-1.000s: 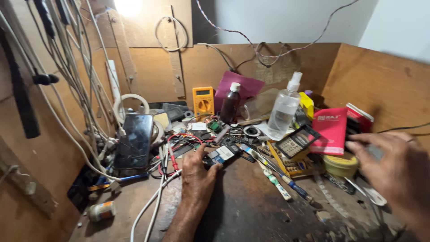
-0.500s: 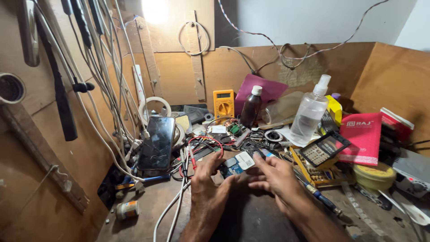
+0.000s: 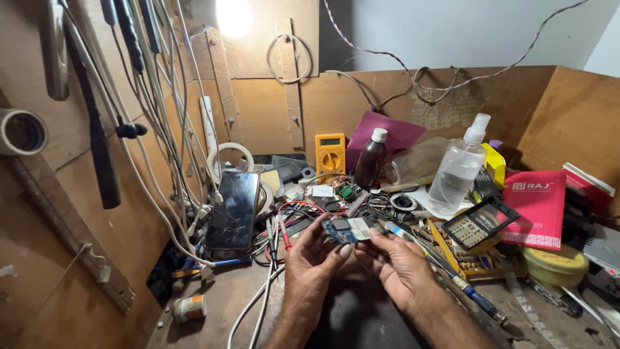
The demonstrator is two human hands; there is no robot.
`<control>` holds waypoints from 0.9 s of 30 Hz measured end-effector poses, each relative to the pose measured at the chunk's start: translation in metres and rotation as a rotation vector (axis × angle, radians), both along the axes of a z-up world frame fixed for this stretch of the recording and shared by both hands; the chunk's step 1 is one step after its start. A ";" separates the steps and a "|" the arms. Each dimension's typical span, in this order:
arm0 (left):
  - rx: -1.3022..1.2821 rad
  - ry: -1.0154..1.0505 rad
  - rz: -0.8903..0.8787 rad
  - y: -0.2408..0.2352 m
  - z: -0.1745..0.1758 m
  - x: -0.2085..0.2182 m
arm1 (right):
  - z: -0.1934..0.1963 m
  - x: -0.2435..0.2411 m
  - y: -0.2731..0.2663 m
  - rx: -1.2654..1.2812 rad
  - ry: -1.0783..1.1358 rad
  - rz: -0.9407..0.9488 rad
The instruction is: The person uses a hot air gun to heat a small circuit board, then applies liquid from a squeeze bottle onto the board and scrubs it with a toothbrush. The person handles the board and tools throughout the clip.
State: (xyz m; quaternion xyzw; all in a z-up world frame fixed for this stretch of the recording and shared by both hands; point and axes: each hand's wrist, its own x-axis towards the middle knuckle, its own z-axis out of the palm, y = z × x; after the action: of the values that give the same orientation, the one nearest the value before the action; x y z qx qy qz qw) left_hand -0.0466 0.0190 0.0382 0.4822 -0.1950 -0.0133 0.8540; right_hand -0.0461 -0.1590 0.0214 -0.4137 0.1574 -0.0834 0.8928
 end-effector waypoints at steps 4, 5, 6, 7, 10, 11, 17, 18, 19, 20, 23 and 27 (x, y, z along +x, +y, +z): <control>-0.026 -0.059 0.005 -0.008 0.008 0.001 | 0.008 -0.001 0.007 0.103 0.011 0.051; -0.035 -0.092 0.024 -0.009 0.010 0.003 | 0.011 -0.003 0.009 0.057 0.013 0.099; -0.003 -0.094 0.072 -0.009 0.013 0.006 | 0.014 -0.006 0.010 0.010 0.015 0.146; 0.029 -0.096 0.120 -0.007 0.015 0.011 | 0.017 -0.012 0.010 -0.036 0.017 0.193; -0.036 -0.029 0.088 0.000 0.020 0.026 | 0.024 -0.034 0.007 -0.430 0.002 0.148; -0.083 0.007 0.049 0.002 0.020 0.031 | 0.026 -0.043 0.004 -0.623 -0.017 0.047; -0.053 0.402 -0.187 0.004 0.011 0.041 | 0.040 -0.078 -0.043 -1.596 0.001 -0.494; -0.067 0.424 -0.203 0.002 0.009 0.041 | 0.042 -0.079 -0.050 -1.697 -0.047 -0.512; -0.081 0.446 -0.220 -0.001 0.007 0.040 | 0.042 -0.081 -0.054 -1.797 -0.096 -0.530; -0.097 0.464 -0.235 -0.004 0.006 0.040 | 0.041 -0.083 -0.056 -1.846 -0.041 -0.482; -0.047 0.476 -0.237 -0.006 -0.001 0.039 | 0.034 -0.091 -0.054 -1.963 0.050 -0.362; 0.296 0.372 -0.173 -0.003 -0.007 0.046 | 0.025 -0.091 -0.052 -2.056 0.248 -0.229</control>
State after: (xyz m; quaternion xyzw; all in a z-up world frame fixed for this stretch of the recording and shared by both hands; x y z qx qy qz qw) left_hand -0.0008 0.0160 0.0307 0.5729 -0.0708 -0.2032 0.7909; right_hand -0.1373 -0.2106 0.0468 -0.9631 0.1393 -0.2182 0.0741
